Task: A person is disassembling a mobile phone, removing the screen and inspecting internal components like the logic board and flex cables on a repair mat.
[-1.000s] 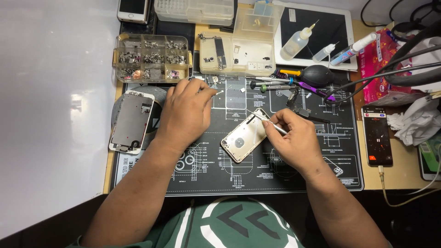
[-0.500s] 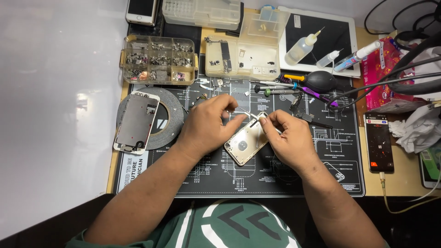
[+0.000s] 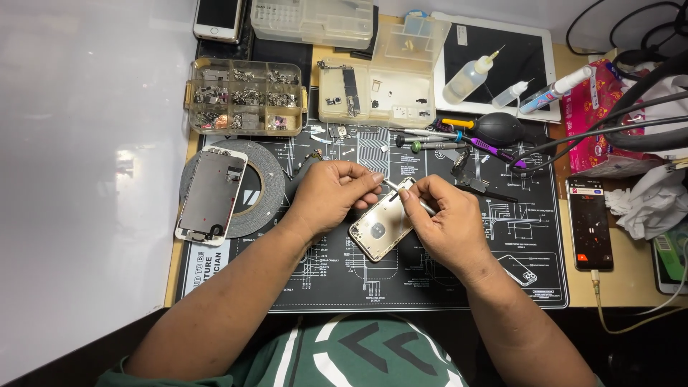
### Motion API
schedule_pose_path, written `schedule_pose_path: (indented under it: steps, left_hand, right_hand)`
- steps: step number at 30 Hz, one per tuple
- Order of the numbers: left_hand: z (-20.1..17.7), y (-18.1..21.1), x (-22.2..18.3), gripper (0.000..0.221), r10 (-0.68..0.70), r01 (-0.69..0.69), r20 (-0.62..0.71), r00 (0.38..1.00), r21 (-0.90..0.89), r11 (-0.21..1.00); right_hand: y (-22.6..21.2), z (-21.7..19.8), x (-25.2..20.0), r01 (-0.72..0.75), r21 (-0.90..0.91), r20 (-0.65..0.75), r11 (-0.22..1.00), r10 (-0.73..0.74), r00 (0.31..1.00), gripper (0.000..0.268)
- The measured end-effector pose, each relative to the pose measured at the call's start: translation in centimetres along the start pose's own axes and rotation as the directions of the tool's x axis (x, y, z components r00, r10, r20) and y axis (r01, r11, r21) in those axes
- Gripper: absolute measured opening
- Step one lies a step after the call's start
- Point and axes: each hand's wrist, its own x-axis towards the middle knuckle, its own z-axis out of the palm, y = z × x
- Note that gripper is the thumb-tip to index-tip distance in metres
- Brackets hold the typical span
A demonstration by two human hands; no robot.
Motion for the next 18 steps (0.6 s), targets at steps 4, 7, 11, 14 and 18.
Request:
schedule_pose_path:
  steps: [4,7,11,14,18]
  left_hand:
    - [-0.3,-1.2,0.8,0.024,0.034,-0.034,0.039,0.999,-0.01,0.999]
    - [-0.5,-1.2,0.8,0.024,0.052,-0.052,0.055,0.997,-0.002,0.999]
    - [-0.7,-1.7,1.1,0.024,0.057,-0.054,0.071,0.996,-0.046,0.997]
    - [-1.2,-1.8,1.3,0.021,0.097,-0.094,0.084,0.992,-0.038,0.995]
    - [-1.9,-0.5,0.7,0.021,0.213,-0.22,0.059,0.975,0.175,0.96]
  right_hand:
    - [0.3,0.2,0.0,0.0,0.002,0.003,1.0,0.0,1.0,0.021]
    - [0.5,0.2,-0.1,-0.002,0.018,0.005,1.0,0.002,1.0,0.021]
    - [0.7,0.0,-0.1,-0.002,0.025,0.002,1.0,0.002,1.0,0.022]
    - [0.5,-0.3,0.0,-0.042,0.07,0.01,0.997,0.041,0.999,0.023]
    - [0.4,-0.8,-0.1,-0.074,0.116,0.027,0.991,0.071,0.997,0.024]
